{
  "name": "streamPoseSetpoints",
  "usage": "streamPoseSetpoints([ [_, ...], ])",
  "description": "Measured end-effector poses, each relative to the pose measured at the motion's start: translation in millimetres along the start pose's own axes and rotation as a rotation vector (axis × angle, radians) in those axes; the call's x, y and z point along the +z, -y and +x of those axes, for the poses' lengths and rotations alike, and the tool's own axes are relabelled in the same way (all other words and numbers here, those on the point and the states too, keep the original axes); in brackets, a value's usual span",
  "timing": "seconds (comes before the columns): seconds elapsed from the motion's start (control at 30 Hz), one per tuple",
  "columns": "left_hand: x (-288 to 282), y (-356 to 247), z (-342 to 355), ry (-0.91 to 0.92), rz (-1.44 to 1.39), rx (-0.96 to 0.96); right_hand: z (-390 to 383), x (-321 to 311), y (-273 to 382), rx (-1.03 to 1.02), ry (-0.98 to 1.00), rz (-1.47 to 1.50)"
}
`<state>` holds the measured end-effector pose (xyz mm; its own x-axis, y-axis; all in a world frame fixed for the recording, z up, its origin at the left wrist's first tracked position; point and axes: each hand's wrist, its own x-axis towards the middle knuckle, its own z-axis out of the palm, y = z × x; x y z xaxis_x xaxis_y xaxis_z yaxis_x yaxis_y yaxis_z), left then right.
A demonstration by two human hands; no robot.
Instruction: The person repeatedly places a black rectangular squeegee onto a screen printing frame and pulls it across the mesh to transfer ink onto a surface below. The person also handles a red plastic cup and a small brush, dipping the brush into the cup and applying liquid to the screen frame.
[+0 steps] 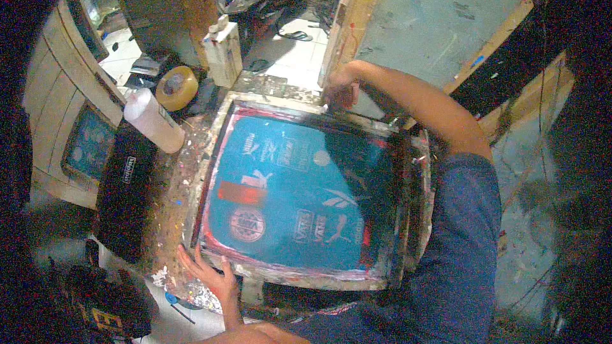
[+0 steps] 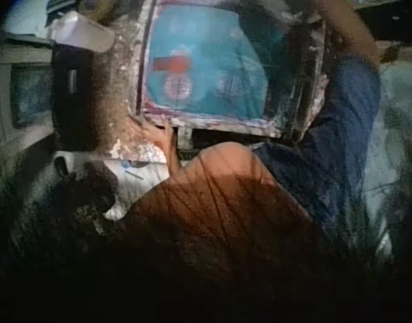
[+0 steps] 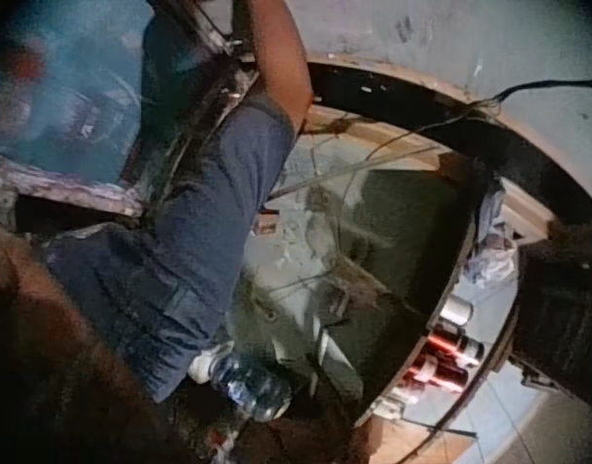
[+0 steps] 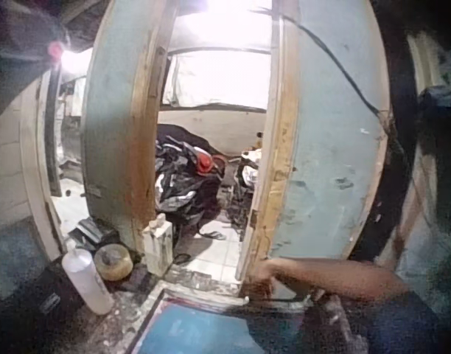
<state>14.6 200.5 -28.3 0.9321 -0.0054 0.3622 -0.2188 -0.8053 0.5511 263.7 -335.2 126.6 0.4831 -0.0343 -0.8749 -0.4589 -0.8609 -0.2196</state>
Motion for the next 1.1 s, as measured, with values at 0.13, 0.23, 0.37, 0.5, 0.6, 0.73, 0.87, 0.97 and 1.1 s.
streamPoseSetpoints([
  [0.13,-0.5,-10.2,4.5,0.047,-0.025,-0.043,72.1,-32.6,-34.7,0.118,0.344,0.121],
  [0.23,-3.4,-10.2,4.8,0.042,-0.011,-0.062,78.7,-30.4,-25.4,0.154,0.274,0.077],
  [0.37,-5.4,-13.6,6.6,0.051,-0.056,-0.104,61.0,-19.9,-10.3,0.209,0.115,0.067],
  [0.5,-7.4,-8.7,5.7,0.088,-0.011,-0.09,40.1,-6.5,11.6,0.241,0.033,-0.015],
  [0.6,-0.3,-10.4,7.1,0.125,-0.054,-0.063,67.3,-10.1,-40.7,0.148,0.124,-0.903],
  [0.73,-9.8,-4.0,4.7,0.117,-0.017,-0.1,31.5,34.0,24.7,-0.364,-0.279,-1.579],
  [0.87,-7.2,-3.8,4.0,0.106,-0.038,-0.102,-11.5,22.3,26.9,-0.314,-0.362,-1.08],
  [0.97,-6.7,-8.2,6.1,0.138,-0.057,-0.077,-3.2,17.0,-33.2,-0.124,-0.419,-0.198],
  [1.1,-8.2,-8.5,6.0,0.121,-0.043,-0.091,-6.2,31.5,-24.6,-0.455,-0.628,-0.809],
])
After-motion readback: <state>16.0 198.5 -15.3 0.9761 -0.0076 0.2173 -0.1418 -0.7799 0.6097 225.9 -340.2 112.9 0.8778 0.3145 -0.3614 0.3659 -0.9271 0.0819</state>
